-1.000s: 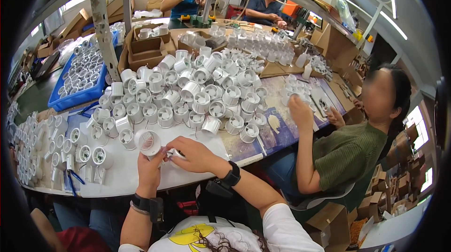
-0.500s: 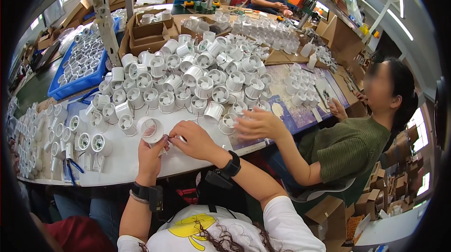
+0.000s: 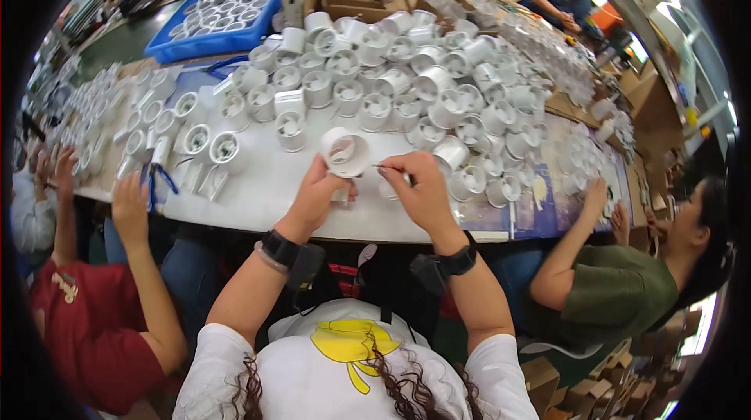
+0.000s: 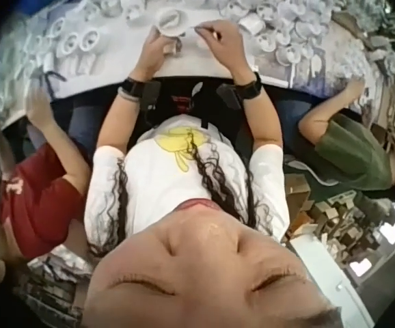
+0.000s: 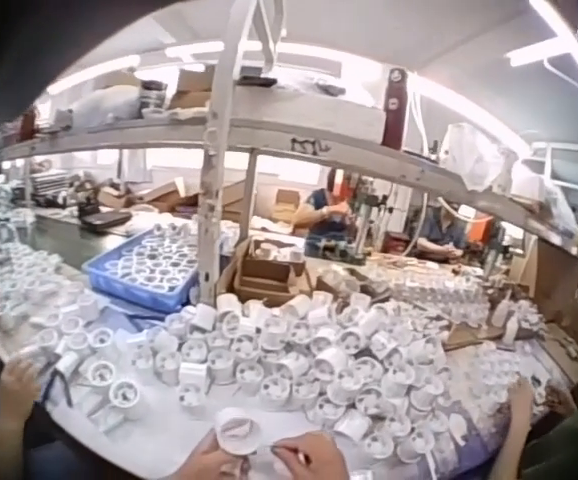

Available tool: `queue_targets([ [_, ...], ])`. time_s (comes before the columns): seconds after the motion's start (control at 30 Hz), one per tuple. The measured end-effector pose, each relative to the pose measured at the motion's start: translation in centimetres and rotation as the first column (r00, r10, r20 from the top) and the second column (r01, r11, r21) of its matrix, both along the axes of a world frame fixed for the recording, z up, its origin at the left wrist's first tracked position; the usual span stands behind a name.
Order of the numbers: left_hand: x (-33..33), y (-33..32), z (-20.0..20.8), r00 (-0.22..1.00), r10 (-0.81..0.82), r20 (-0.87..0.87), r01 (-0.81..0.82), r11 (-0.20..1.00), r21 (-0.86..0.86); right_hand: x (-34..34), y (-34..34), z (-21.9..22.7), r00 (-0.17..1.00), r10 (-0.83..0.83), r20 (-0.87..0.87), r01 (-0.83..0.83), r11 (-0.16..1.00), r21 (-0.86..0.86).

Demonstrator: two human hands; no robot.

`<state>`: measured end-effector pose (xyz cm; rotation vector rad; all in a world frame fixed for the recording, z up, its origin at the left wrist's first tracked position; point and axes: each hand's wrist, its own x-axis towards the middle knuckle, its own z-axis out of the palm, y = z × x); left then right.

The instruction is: The person picks up a white plastic housing and a fan, inserts the fan into the housing, and threads the wires through a side opening. They then press a white plastic cover onto the housing and place the assembled unit onto the table.

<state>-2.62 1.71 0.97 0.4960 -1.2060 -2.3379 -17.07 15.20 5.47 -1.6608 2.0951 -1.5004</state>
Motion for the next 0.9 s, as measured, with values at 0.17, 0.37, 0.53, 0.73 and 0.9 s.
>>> queue_targets([
  [0.17,-0.3,0.3,-0.2,0.997,-0.014,-0.071,0.007,0.995,-0.096,0.9,-0.6,1.7,0.999,-0.039,0.006,0.039,0.998,0.053],
  [0.37,-1.0,0.2,-0.7,0.99,0.126,-0.062,-0.139,0.943,-0.303,1.3,-1.1,1.6,0.98,-0.04,-0.196,0.039,0.999,-0.01],
  [0.53,-1.1,0.1,-0.7,0.994,0.079,-0.07,-0.097,0.941,-0.324,1.5,-1.4,1.6,0.875,-0.105,-0.472,0.064,0.993,-0.103],
  [0.73,-0.7,0.6,0.3,0.991,0.105,0.078,-0.053,0.866,-0.497,1.3,-1.6,1.6,0.816,-0.04,-0.577,0.042,0.999,-0.01],
  [0.9,-0.3,0.4,0.1,0.984,0.096,0.148,-0.007,0.857,-0.515,0.9,-1.9,1.5,0.794,0.069,-0.605,-0.018,0.996,0.09],
])
